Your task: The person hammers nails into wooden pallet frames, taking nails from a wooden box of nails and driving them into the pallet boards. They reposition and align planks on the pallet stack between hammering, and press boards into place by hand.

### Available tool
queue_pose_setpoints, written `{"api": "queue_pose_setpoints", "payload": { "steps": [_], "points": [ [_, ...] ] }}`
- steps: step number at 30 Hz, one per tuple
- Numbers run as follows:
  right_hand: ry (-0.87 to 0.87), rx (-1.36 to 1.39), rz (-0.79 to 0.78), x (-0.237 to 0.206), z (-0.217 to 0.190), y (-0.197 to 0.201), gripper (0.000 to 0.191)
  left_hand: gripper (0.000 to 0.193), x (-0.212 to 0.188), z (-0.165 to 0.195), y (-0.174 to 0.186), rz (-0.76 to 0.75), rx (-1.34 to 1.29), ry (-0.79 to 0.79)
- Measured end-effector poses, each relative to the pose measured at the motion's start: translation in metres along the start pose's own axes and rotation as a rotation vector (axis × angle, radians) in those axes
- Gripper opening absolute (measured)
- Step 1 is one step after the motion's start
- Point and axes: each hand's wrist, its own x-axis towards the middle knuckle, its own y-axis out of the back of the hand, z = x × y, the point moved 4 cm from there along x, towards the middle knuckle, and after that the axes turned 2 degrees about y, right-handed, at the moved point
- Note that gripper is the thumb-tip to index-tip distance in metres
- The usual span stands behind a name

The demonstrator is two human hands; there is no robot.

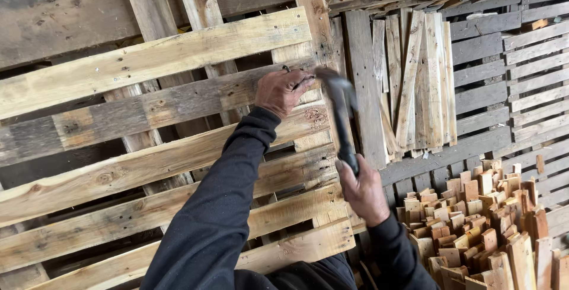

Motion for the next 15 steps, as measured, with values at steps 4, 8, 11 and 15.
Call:
{"api": "queue_pose_setpoints", "payload": {
  "steps": [4, 8, 11, 15],
  "points": [
    [0.193, 0.116, 0.060, -0.016, -0.038, 0.022, 0.033, 0.014, 0.006, 0.008, 0.019, 0.238, -0.213, -0.252],
    [0.721, 0.751, -0.143, -0.034, -0.067, 0.052, 0.027, 0.016, 0.019, -0.026, 0.017, 0.443, -0.612, 0.329],
    [0.909, 0.628, -0.102, -0.005, -0.043, 0.055, 0.017, 0.020, 0.025, -0.033, 0.013, 0.576, -0.439, 0.432],
    [0.702, -0.909, -0.093, 0.027, 0.008, 0.015, 0.033, 0.021, 0.025, -0.028, 0.019, 0.661, -0.252, 0.370]
  ]
}}
